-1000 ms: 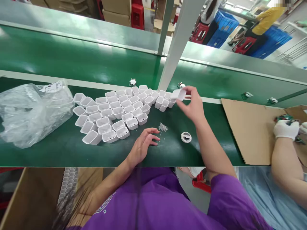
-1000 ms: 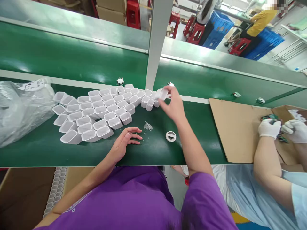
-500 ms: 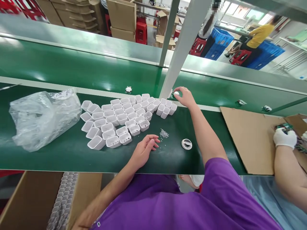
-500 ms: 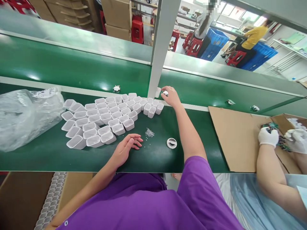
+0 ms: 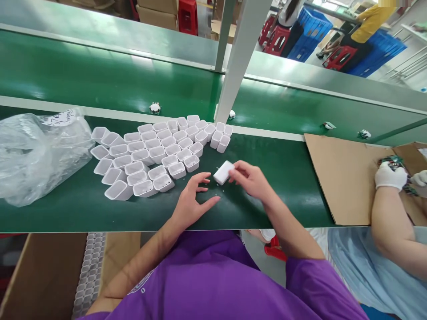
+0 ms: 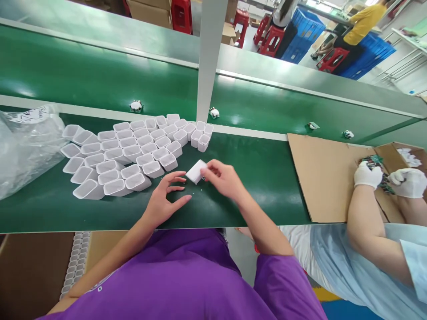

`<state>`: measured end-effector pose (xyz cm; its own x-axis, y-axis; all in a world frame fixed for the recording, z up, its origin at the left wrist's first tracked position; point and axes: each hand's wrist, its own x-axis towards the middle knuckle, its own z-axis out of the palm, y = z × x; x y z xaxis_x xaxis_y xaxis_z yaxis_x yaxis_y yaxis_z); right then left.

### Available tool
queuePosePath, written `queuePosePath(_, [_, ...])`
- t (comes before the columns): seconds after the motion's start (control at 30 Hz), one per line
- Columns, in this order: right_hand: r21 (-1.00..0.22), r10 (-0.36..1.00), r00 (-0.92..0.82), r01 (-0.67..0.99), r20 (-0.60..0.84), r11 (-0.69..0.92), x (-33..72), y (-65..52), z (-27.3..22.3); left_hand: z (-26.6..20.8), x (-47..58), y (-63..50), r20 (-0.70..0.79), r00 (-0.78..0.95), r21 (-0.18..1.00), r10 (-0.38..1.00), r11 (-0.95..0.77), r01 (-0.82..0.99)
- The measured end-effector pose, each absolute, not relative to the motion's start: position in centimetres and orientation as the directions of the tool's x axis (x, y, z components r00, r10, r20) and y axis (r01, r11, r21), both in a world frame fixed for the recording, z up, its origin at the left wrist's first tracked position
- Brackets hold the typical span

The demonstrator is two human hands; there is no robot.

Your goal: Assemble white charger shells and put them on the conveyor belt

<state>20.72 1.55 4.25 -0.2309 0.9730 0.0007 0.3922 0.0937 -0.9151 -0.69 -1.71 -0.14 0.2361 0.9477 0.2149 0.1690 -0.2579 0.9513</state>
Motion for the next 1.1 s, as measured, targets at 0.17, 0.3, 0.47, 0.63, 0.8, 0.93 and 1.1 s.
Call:
queuePosePath(0.17, [-0.926,0.976,-0.216,0.365,0.022,0.102,18.3,-2.2,2.8,-0.3,-1.0,-1.9,0.216,0.186,0.945,0.959,-0.253,0.208])
queuePosePath(0.3, [-0.691,0.971,-0.107,0.687,0.212,0.227,19.2,-3.8,1.3,-0.4,-1.3,-1.8,0.146,0.096,0.973,0.985,-0.161,0.168])
queuePosePath(0.47, [-0.335,0.943,-0.167,0.905,0.289,0.263,18.6,-4.9,0.1,-0.5,-1.2,-1.7,0.105,0.067,0.984,0.992,-0.113,0.139])
queuePosePath(0.63, [-0.106,0.924,-0.287,0.941,0.251,0.321,17.3,-4.4,0.3,-0.4,-1.1,-1.6,0.033,0.073,0.997,0.997,-0.039,0.072])
queuePosePath(0.8, [-0.012,0.898,-0.370,0.923,0.238,0.384,17.5,-4.2,0.5,-0.3,-1.0,-1.5,0.010,0.082,1.000,0.997,-0.010,0.000])
queuePosePath(0.93, [-0.078,0.909,-0.347,0.925,0.229,0.373,18.2,-4.0,0.0,-0.2,-1.2,-1.7,-0.018,0.102,1.000,0.995,0.019,-0.015])
queuePosePath(1.1, [-0.488,0.936,-0.201,0.811,0.288,0.324,18.6,-3.4,0.0,0.5,-1.4,-1.6,-0.094,0.212,0.993,0.973,0.108,-0.056])
